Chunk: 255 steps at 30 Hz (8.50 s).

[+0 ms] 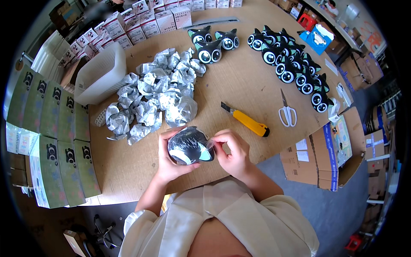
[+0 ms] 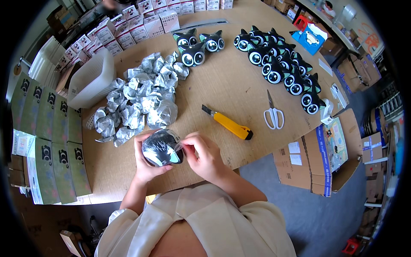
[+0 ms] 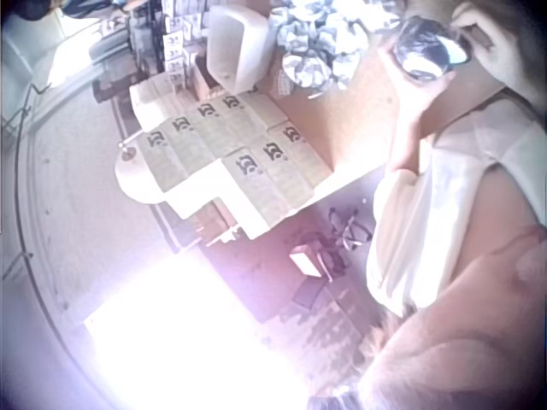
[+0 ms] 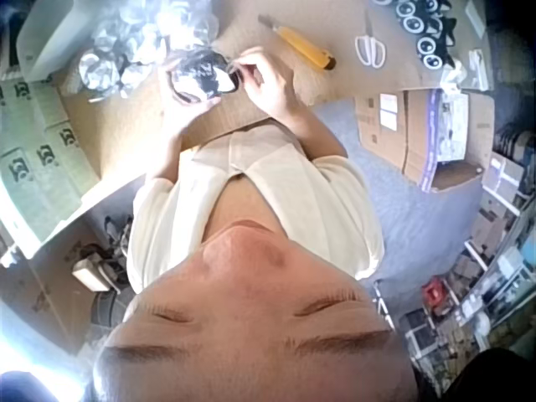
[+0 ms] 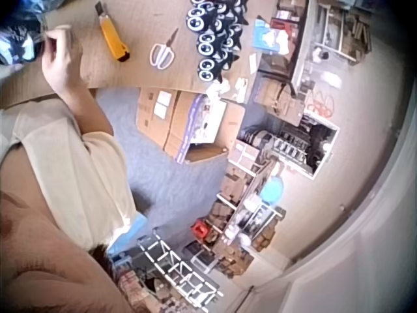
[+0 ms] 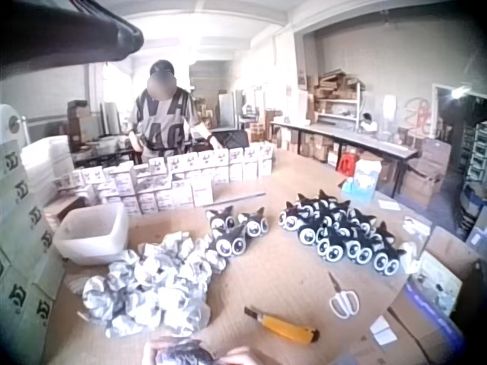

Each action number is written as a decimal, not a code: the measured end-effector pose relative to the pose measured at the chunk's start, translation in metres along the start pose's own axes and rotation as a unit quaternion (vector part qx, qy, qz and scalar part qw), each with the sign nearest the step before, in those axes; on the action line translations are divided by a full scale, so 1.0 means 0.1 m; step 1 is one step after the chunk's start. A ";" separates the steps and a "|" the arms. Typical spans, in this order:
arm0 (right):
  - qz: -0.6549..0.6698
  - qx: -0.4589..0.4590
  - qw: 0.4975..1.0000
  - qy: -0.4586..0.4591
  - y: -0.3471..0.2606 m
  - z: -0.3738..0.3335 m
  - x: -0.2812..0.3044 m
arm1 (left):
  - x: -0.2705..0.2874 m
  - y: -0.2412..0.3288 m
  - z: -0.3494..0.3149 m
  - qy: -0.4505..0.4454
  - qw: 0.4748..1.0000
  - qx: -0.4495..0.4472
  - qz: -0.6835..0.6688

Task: The person repeatedly picks up a black cat-shaped toy, uses a yellow utility knife to cut open its plastic packaging, removes the toy, and places it on the table. The person continues this process for multiple units, accumulating a growing pile of assembled toys on the right side of the table.

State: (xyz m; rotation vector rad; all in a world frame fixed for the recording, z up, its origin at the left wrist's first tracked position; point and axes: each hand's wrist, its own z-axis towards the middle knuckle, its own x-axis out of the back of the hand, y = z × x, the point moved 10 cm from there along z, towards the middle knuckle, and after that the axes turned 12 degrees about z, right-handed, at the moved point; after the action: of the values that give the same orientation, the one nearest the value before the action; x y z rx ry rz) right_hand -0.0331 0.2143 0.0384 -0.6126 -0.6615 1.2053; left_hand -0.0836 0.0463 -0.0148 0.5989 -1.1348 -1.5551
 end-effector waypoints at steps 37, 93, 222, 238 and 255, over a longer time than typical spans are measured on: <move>-0.160 0.022 0.980 -0.120 0.02 0.00 -0.23 | -0.08 -0.10 0.02 0.014 0.993 0.081 0.082; -0.324 0.005 0.839 0.437 0.29 -0.77 3.31 | -1.05 -0.29 -0.06 -0.084 0.705 0.381 -0.592; -0.329 -0.145 0.896 -0.261 0.86 -0.07 -0.30 | 0.73 -0.75 -0.51 0.241 0.785 0.297 -0.488; 0.137 -0.005 0.988 -0.073 -0.05 0.24 -0.86 | 0.41 -0.22 -0.18 0.240 0.907 0.170 -0.303; 0.193 -0.071 0.974 -0.099 0.15 0.19 -0.97 | 0.33 -0.14 -0.19 0.156 0.932 0.147 -0.292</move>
State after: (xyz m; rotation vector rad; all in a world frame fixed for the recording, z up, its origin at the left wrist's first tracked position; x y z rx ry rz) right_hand -0.0779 0.1252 0.0273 -0.7718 -0.8268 1.6063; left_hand -0.0844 0.0085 -0.0294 1.4367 -0.9949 -1.7018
